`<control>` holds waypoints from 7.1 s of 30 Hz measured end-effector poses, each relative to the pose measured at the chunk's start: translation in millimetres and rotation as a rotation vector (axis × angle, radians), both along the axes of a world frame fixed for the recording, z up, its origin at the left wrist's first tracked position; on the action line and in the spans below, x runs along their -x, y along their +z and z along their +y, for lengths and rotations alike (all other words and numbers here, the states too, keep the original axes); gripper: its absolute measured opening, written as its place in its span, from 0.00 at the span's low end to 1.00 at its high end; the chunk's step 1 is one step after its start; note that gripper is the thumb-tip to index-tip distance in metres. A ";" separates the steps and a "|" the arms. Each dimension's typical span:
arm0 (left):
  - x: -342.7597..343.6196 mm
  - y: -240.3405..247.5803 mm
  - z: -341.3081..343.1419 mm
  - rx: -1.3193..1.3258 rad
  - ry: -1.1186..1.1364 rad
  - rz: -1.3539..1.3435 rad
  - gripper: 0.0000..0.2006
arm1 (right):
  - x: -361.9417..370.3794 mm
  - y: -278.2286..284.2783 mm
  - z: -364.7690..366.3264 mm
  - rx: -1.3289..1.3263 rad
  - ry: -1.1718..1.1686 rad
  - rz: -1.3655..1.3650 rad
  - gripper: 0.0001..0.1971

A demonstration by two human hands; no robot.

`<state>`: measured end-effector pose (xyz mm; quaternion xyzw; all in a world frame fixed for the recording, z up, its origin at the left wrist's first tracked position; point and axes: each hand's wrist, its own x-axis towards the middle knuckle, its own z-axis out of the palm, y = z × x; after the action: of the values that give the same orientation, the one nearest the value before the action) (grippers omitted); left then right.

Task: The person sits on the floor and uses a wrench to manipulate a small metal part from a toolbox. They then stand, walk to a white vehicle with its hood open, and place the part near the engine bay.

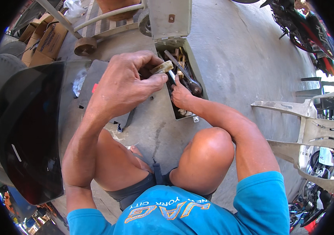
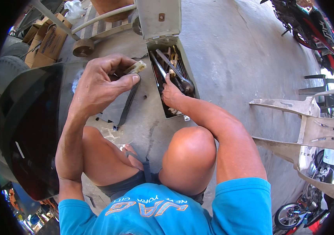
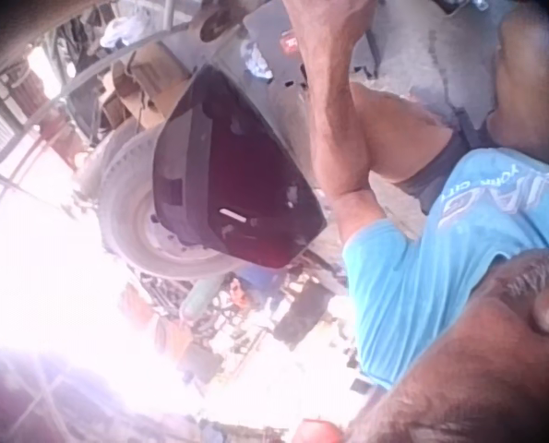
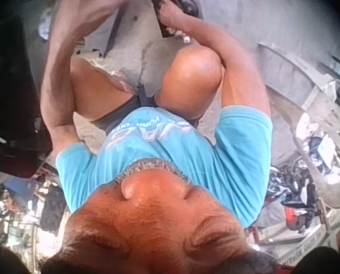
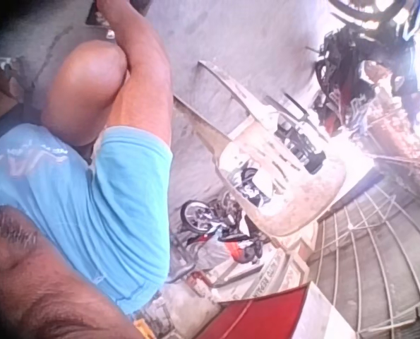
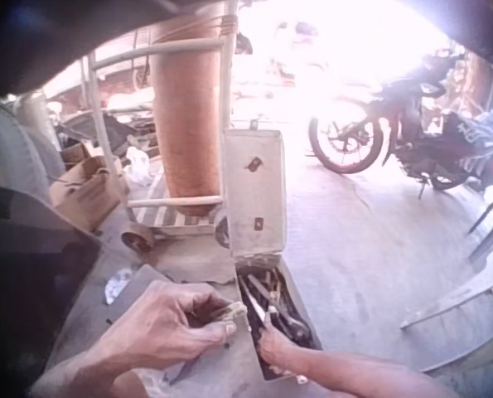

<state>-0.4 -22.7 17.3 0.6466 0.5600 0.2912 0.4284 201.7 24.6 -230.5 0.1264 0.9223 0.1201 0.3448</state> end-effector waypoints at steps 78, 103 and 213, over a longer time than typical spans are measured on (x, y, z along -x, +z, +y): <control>-31.3 -26.0 29.3 0.042 -0.068 -0.017 0.12 | -6.4 -37.3 -0.3 0.166 -0.373 0.204 0.13; -23.3 -32.2 32.9 0.441 0.090 -0.636 0.12 | -75.0 156.8 -3.1 0.965 -1.195 1.074 0.10; -44.0 -0.8 -0.5 0.054 -0.095 -0.263 0.15 | -45.4 248.8 -32.8 0.996 -1.052 1.728 0.07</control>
<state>43.5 -23.1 16.5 0.6170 0.4752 0.3377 0.5287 247.1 -8.2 18.3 0.3884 0.6289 -0.5494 -0.3895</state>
